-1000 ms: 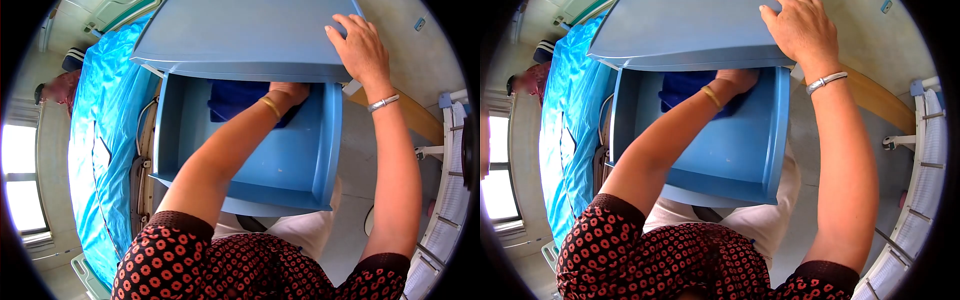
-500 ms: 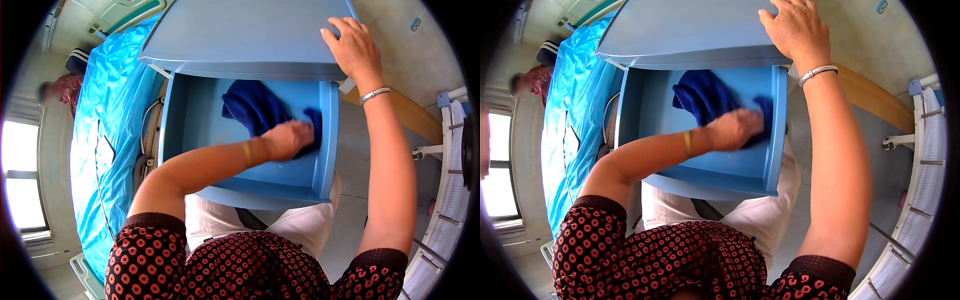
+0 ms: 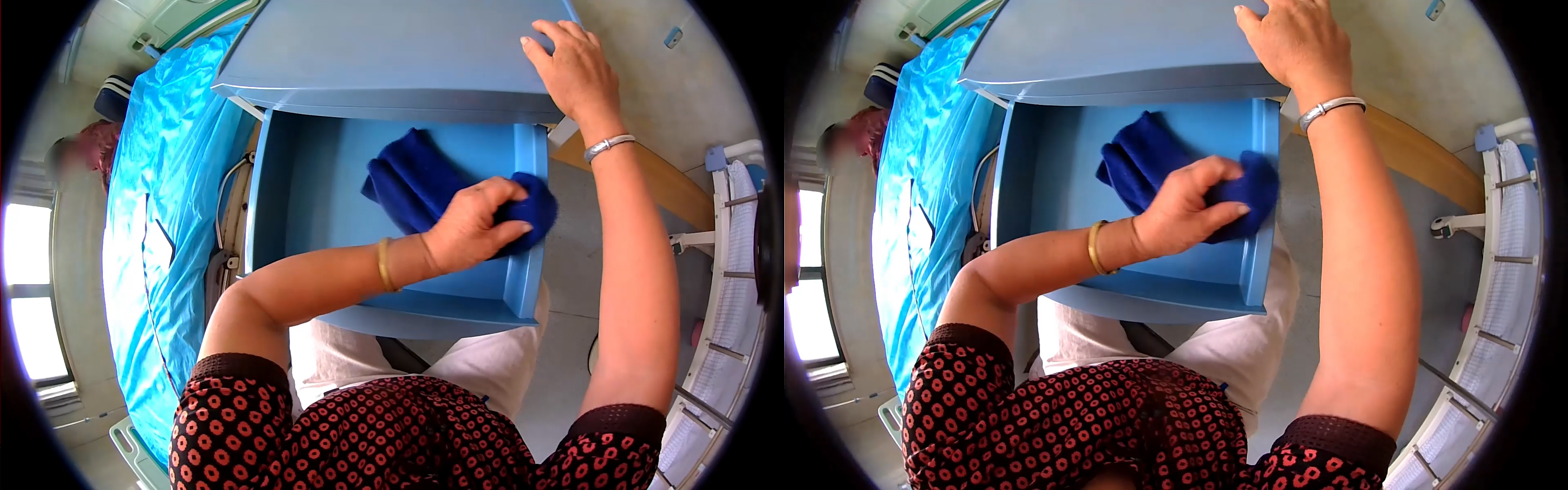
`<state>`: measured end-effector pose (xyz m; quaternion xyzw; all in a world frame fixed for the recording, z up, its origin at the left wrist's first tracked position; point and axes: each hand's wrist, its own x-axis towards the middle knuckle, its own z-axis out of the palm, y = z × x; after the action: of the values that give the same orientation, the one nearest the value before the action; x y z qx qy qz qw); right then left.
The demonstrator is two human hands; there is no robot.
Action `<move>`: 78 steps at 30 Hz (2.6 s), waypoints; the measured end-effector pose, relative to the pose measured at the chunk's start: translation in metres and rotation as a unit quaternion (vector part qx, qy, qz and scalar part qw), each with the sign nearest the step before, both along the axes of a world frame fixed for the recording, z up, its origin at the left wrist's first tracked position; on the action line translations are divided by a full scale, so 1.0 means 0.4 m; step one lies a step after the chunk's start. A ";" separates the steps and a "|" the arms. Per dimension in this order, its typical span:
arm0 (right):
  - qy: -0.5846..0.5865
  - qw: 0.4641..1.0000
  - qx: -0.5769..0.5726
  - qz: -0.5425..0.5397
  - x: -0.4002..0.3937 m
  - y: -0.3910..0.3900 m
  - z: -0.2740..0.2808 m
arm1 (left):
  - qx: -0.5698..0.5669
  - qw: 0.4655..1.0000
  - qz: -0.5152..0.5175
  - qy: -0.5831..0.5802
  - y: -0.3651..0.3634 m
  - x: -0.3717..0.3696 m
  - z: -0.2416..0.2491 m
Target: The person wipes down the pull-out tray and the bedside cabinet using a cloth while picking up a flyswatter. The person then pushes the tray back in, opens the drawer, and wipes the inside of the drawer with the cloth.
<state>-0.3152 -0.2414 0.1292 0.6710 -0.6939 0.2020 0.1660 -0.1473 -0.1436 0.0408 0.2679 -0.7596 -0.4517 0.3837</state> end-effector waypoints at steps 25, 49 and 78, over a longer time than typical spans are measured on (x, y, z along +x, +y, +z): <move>-0.025 1.000 0.003 -0.019 0.017 0.023 0.019 | 0.297 0.903 0.310 -0.013 0.041 -0.186 -0.012; -0.077 0.996 -0.047 0.024 0.014 0.031 0.017 | 0.422 0.874 0.234 -0.063 0.060 -0.160 0.019; -0.058 0.998 -0.016 0.016 0.017 0.025 0.027 | 0.171 0.935 -0.013 -0.309 0.163 -0.035 0.024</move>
<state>-0.3086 -0.2314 0.1399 0.6665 -0.6879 0.2550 0.1328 -0.1614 -0.0783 0.0505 0.4460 -0.7553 -0.4748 0.0720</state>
